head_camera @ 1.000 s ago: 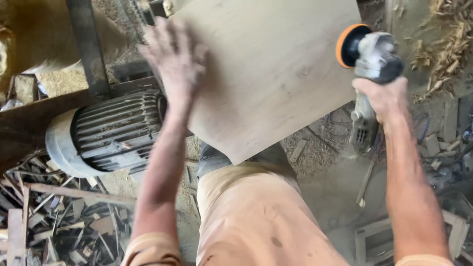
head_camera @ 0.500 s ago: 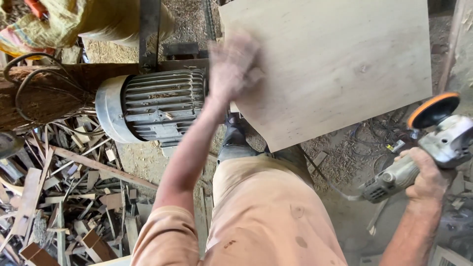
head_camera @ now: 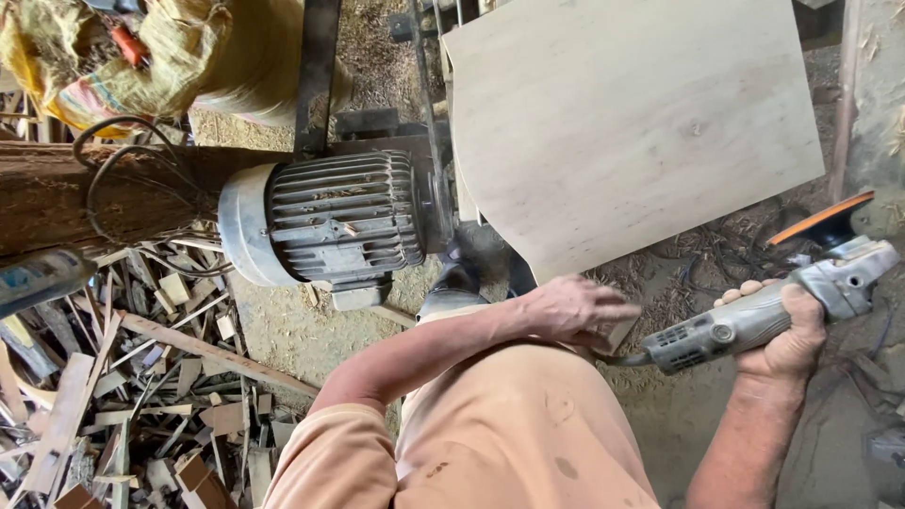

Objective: The person applies a liquid from a squeeze bottle onto a wooden board and rubs it in with their hand. Then, using an angle grinder with a sanding disc, the person sands the surface of the board, moving the tool across the wood to smooth it.

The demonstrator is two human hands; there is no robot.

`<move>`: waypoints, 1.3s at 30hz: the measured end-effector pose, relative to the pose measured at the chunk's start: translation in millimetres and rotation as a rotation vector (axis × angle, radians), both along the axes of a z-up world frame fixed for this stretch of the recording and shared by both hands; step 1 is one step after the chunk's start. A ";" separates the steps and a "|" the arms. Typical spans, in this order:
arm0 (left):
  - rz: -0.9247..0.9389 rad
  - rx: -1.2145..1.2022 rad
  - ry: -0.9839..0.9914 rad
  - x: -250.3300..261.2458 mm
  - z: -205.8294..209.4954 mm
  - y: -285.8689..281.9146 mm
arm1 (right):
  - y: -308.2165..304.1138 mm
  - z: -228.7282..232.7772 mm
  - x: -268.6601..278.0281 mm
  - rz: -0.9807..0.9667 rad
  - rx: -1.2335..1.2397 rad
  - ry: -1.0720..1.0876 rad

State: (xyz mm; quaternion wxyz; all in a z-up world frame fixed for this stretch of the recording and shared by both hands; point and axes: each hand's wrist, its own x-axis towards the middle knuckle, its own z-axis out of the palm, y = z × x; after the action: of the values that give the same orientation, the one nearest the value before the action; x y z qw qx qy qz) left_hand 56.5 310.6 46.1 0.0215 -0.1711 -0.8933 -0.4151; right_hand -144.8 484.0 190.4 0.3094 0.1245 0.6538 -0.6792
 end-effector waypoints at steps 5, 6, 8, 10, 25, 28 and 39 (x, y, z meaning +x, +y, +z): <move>0.653 -0.123 0.155 20.0 26.3 -74.8 | -17.8 5.0 16.8 0.060 -0.014 0.068; 0.653 -0.122 0.159 39.0 18.6 -78.8 | -18.8 5.5 21.0 0.059 -0.015 0.072; 0.510 -0.614 -0.084 75.4 3.1 -87.0 | -20.8 7.0 28.4 0.170 0.052 0.179; 0.478 -0.676 0.005 81.5 -8.8 -82.3 | -7.8 -11.6 25.3 0.133 0.069 0.126; 0.581 -0.181 0.557 70.8 157.7 -139.5 | 84.8 40.1 -15.3 -0.302 0.261 0.309; 0.790 -0.017 0.665 89.8 225.8 -158.2 | 151.1 25.0 -27.9 -0.146 0.898 0.948; 1.235 0.345 0.843 100.7 208.7 -147.6 | 325.0 -117.0 -340.2 1.418 0.157 -0.461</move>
State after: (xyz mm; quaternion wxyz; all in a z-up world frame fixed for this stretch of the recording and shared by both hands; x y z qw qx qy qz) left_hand 157.2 163.0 254.8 0.6148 0.2210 -0.6656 -0.3607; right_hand -485.0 809.0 73.4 0.7922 -0.1660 0.5424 -0.2251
